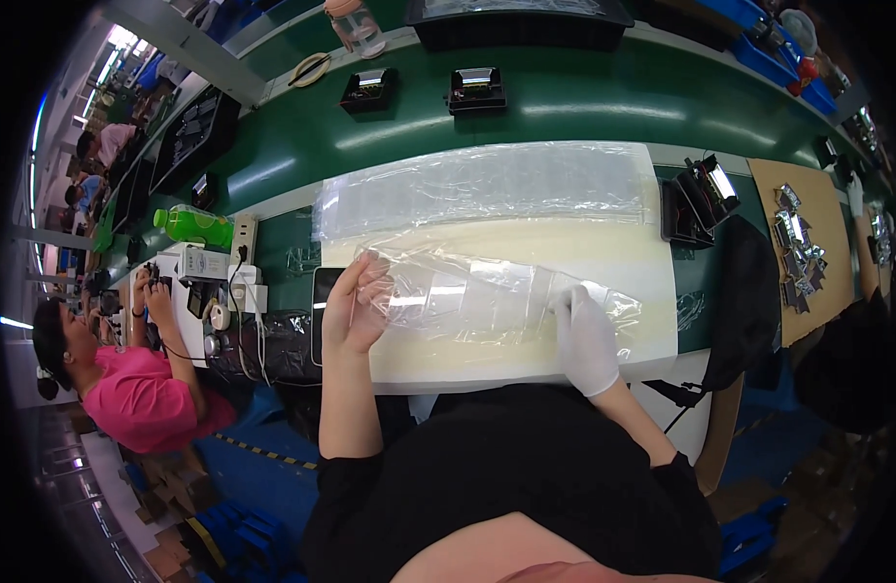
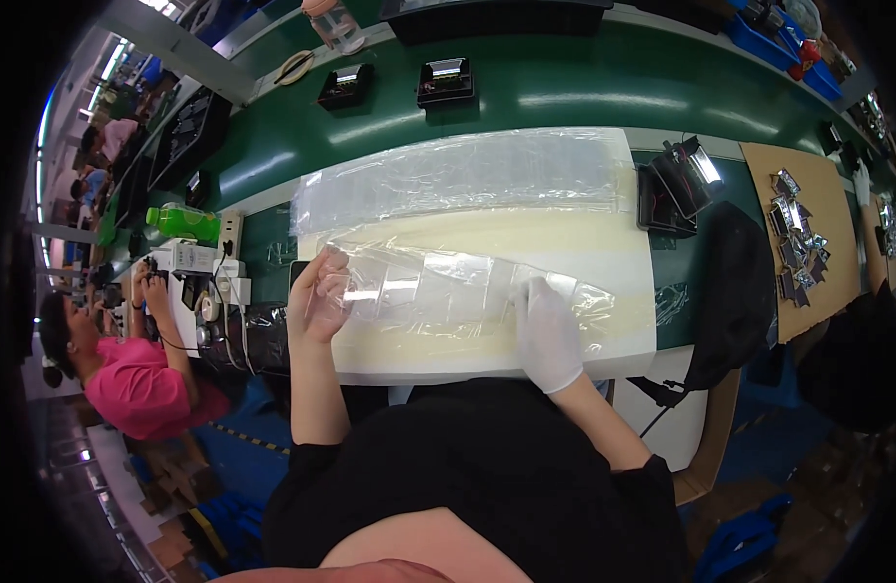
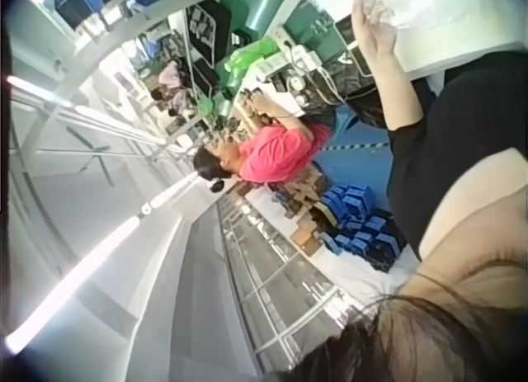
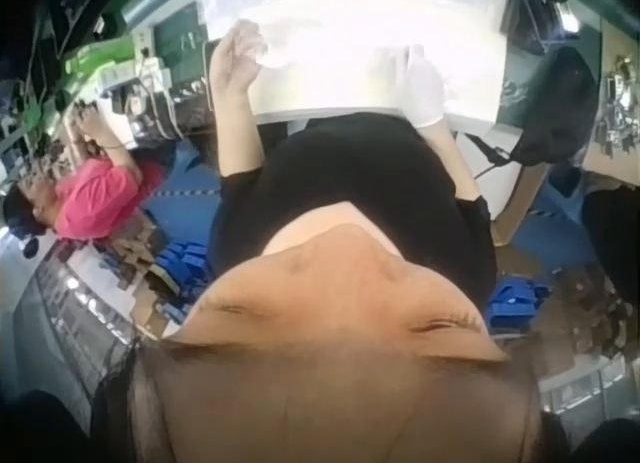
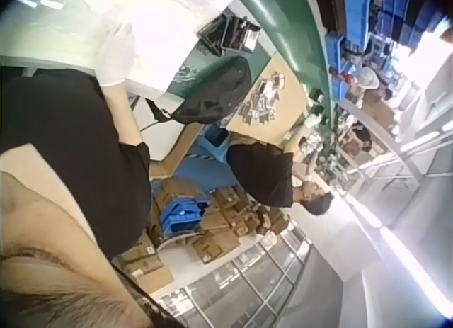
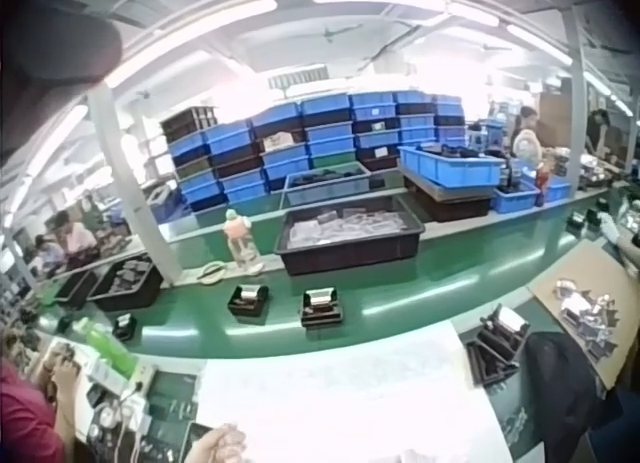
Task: Cleaning electronic components with a cloth and wrapping them in plastic sheets on an assembly line.
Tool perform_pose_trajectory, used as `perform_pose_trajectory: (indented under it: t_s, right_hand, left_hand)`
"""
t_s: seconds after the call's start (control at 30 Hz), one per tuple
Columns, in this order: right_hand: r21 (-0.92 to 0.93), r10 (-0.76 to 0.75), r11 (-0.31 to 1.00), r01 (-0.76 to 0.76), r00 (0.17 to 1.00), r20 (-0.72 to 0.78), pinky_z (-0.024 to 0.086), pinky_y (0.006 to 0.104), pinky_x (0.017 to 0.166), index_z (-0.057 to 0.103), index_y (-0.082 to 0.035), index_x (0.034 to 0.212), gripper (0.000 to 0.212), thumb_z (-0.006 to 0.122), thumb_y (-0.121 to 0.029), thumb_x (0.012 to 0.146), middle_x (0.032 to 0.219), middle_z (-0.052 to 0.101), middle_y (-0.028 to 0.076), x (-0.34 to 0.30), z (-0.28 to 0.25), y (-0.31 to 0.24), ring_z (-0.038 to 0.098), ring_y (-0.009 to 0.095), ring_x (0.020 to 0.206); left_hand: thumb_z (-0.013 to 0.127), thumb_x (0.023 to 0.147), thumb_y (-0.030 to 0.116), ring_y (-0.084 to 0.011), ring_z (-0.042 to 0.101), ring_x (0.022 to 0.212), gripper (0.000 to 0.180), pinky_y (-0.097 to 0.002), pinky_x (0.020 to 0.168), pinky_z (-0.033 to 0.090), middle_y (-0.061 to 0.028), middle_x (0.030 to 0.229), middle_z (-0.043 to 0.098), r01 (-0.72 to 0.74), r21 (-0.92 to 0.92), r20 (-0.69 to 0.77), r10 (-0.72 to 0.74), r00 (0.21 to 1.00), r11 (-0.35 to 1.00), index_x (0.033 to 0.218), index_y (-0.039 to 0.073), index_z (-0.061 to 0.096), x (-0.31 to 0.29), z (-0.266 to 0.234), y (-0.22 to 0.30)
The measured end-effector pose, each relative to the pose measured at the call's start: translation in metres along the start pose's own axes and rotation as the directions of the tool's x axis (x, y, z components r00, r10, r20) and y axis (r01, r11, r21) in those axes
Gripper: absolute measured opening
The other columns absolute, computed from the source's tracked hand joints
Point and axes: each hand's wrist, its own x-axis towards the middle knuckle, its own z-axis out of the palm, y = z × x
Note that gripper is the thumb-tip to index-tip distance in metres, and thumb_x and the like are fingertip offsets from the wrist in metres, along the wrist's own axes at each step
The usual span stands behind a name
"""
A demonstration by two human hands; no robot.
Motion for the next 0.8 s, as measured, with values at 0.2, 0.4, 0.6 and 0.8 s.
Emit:
perform_pose_trajectory:
  t_s: [0.2,0.4,0.6,0.8]
  right_hand:
    - [0.274,0.081,0.958,-0.083,0.997,0.017,0.044,0.0334,0.07,0.048,-0.002,0.098,0.012,0.046,-0.014,0.098,0.081,0.053,0.008,0.008,-0.009,0.009,0.05,0.023,0.07]
    - [0.664,0.17,0.714,-0.224,0.975,0.146,0.045,0.0337,0.069,0.048,-0.002,0.097,0.014,0.045,-0.016,0.098,0.079,0.053,0.009,0.019,-0.028,0.032,0.051,0.021,0.068]
    - [0.362,0.022,0.93,-0.066,0.992,0.125,0.044,0.0313,0.07,0.049,-0.003,0.096,0.013,0.046,-0.015,0.097,0.08,0.053,0.007,0.021,-0.066,0.03,0.049,0.019,0.07]
    - [0.116,0.065,0.991,-0.064,0.998,-0.004,0.044,0.0318,0.078,0.055,0.0,0.098,0.017,0.049,-0.016,0.096,0.084,0.058,0.01,0.035,-0.1,0.047,0.051,0.022,0.076]
  left_hand:
    - [0.046,0.099,0.009,-0.0051,0.032,0.044,0.013,-0.02,0.041,0.029,0.0042,0.063,0.047,0.105,-0.26,0.139,-0.07,0.988,0.96,0.091,0.01,0.055,-0.005,-0.011,-0.016]
    - [0.045,0.1,0.01,-0.002,0.021,0.04,0.016,-0.0172,0.034,0.016,0.008,0.054,0.033,0.177,-0.338,-0.105,-0.224,0.969,0.925,0.086,0.012,0.052,-0.015,-0.021,-0.039]
    - [0.044,0.102,0.012,-0.0021,0.015,0.04,0.017,-0.016,0.034,0.012,0.008,0.053,0.032,0.283,-0.28,0.006,-0.293,0.956,0.918,0.088,0.01,0.054,-0.022,-0.033,-0.046]
    - [0.046,0.102,0.011,0.0001,0.017,0.039,0.015,-0.0166,0.033,0.009,0.0091,0.054,0.029,0.379,-0.07,0.089,-0.373,0.924,0.923,0.087,0.014,0.046,-0.028,-0.015,-0.052]
